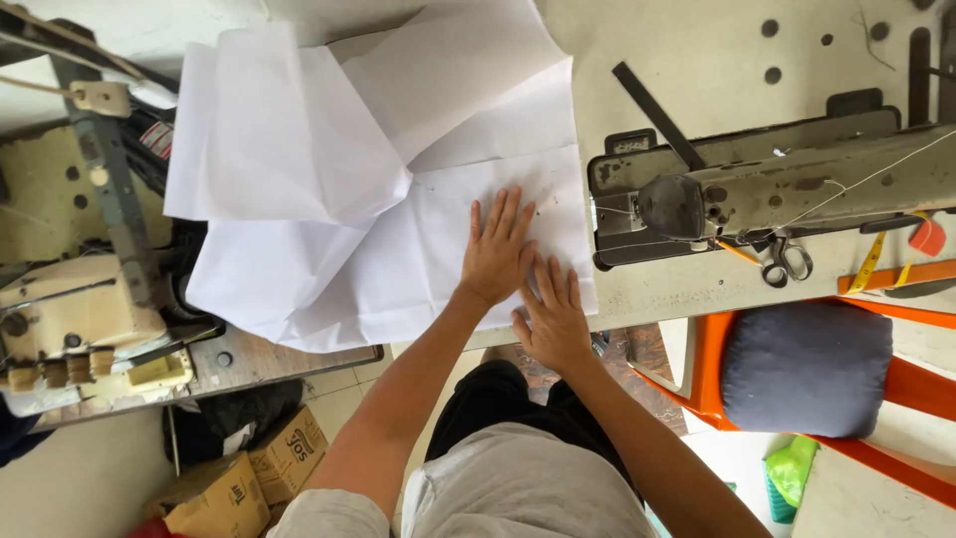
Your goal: The person uses a pair of scissors to cut a piece of white fabric laid out on a table. They carefully follow a pattern pinned to the fabric, cutting along the marked lines to separate the shape from the rest of the material.
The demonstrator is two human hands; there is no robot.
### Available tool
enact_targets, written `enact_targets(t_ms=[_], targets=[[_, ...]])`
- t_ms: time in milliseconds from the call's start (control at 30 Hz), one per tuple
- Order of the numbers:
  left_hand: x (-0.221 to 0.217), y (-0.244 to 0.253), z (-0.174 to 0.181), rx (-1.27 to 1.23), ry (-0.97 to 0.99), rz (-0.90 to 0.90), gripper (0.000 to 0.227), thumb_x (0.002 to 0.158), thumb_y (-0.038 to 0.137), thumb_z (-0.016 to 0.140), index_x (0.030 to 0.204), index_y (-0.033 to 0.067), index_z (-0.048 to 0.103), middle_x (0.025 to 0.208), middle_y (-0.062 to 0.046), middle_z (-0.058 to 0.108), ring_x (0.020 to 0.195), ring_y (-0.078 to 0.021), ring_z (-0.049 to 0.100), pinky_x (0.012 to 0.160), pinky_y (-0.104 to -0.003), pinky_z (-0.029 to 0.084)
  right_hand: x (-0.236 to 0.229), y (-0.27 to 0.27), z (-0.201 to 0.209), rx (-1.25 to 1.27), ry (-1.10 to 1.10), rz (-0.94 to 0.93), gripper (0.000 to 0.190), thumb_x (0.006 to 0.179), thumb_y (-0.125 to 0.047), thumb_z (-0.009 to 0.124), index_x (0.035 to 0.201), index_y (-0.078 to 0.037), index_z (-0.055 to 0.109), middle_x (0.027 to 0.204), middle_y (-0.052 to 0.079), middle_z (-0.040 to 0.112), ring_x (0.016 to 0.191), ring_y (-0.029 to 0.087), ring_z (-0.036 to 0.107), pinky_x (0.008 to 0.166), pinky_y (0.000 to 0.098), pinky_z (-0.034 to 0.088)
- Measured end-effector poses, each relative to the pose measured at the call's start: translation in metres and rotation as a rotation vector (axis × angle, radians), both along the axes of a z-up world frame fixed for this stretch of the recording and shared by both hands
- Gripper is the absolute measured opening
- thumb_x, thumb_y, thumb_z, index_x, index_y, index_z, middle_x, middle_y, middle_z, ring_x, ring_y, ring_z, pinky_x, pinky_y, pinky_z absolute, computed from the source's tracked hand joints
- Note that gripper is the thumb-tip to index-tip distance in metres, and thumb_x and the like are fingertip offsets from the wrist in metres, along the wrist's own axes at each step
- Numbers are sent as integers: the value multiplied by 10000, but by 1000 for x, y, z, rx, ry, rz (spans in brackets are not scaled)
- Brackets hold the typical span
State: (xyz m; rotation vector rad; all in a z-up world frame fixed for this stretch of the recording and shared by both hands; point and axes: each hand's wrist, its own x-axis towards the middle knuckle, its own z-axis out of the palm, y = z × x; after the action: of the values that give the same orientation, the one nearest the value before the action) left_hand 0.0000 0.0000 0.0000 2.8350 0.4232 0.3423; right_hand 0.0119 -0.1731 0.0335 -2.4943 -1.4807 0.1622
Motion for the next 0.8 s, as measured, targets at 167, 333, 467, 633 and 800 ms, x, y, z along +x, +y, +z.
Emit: enact_targets(t_ms=[167, 333, 467, 633, 800], targets=[[2, 11, 7, 51, 219, -41, 689, 1015, 478, 463, 1637, 231, 299, 1735, -77, 162, 1604, -278, 122, 1272, -613, 16, -5, -20, -8, -18, -66, -64, 689, 999, -540, 414, 1594, -191, 403, 1706, 197, 231, 1583, 399, 166, 1254, 571, -28], [15, 8, -1, 26, 225, -45, 683, 973, 342, 524, 1603, 125, 370, 1732, -142, 147, 1610, -301, 81, 1248, -647, -54, -5, -22, -16, -21, -63, -86, 728, 1028, -574, 357, 1600, -126, 387, 1703, 216, 229, 1591, 400, 138, 1259, 578, -29], [26, 2, -15, 139, 0, -157, 748, 884, 318, 610, 1572, 84, 432, 1645, -154, 375, 1538, -333, 314, 1237, -624, 175, -9, -33, -14, -28, 56, -115, 772, 974, -572, 488, 1599, -130, 387, 1693, 206, 256, 1575, 397, 192, 1254, 604, 31], [30, 2, 5, 52, 152, -149, 800, 954, 445, 561, 1622, 57, 349, 1720, -136, 234, 1590, -327, 164, 1256, -616, 60, 28, -65, 2, 124, 96, -86, 704, 973, -449, 569, 1574, -111, 427, 1701, 172, 260, 1563, 362, 259, 1251, 624, 55], [25, 4, 6, 34, 221, -143, 942, 887, 585, 657, 1593, 26, 379, 1696, -172, 262, 1578, -348, 178, 1261, -628, 109, 172, -210, -45, 247, -157, -615, 450, 949, -168, 678, 1383, -53, 659, 1266, 177, 694, 1221, 356, 633, 1051, 451, 419]])
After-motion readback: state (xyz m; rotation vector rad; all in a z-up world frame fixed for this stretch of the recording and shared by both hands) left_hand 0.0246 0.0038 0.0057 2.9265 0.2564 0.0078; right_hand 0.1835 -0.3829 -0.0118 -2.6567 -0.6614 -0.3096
